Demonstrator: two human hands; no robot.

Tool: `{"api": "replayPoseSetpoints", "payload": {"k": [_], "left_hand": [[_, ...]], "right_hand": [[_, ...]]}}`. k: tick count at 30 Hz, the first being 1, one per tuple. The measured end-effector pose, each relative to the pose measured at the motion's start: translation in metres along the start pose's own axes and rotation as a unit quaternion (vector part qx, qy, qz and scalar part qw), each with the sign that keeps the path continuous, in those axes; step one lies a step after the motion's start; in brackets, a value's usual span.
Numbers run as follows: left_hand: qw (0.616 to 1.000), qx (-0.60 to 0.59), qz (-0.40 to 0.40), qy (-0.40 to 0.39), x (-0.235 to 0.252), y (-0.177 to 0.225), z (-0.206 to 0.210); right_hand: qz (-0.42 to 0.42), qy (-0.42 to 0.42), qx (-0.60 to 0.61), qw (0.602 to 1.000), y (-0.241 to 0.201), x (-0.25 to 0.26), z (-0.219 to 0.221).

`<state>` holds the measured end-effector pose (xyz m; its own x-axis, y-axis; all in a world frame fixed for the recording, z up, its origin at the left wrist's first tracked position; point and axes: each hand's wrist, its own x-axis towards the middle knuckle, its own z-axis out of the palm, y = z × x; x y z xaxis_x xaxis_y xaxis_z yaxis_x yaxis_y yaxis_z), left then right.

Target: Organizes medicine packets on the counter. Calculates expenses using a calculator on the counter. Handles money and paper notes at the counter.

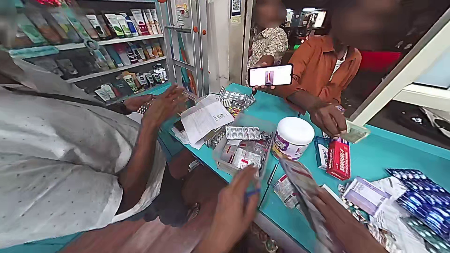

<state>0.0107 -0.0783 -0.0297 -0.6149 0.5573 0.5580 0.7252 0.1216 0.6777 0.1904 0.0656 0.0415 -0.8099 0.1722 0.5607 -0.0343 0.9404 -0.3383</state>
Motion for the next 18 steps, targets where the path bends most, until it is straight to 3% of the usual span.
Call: {"api": "replayPoseSetpoints", "payload": {"k": [3,7,10,12,15,18], "left_hand": [[0.987,0.153,-0.025,-0.030,0.040,-0.038,-0.024],[0.942,0.251,-0.089,-0.204,0.119,-0.075,-0.038],[0.915,0.280,-0.086,-0.278,0.148,-0.090,-0.029],[0.905,0.293,-0.083,-0.296,0.157,-0.092,-0.025],[0.892,0.317,-0.081,-0.311,0.164,-0.089,-0.026],[0.892,0.332,-0.089,-0.294,0.169,-0.083,-0.029]], "right_hand": [[-0.023,0.037,-0.125,0.991,0.001,0.050,0.079],[0.001,0.016,-0.157,0.987,0.020,0.092,0.139],[0.061,-0.048,-0.181,0.980,0.027,0.109,0.149],[0.102,-0.150,-0.181,0.967,0.023,0.116,0.142],[0.174,-0.302,-0.200,0.916,0.009,0.130,0.126],[0.196,-0.296,-0.229,0.906,0.004,0.136,0.128]]}}
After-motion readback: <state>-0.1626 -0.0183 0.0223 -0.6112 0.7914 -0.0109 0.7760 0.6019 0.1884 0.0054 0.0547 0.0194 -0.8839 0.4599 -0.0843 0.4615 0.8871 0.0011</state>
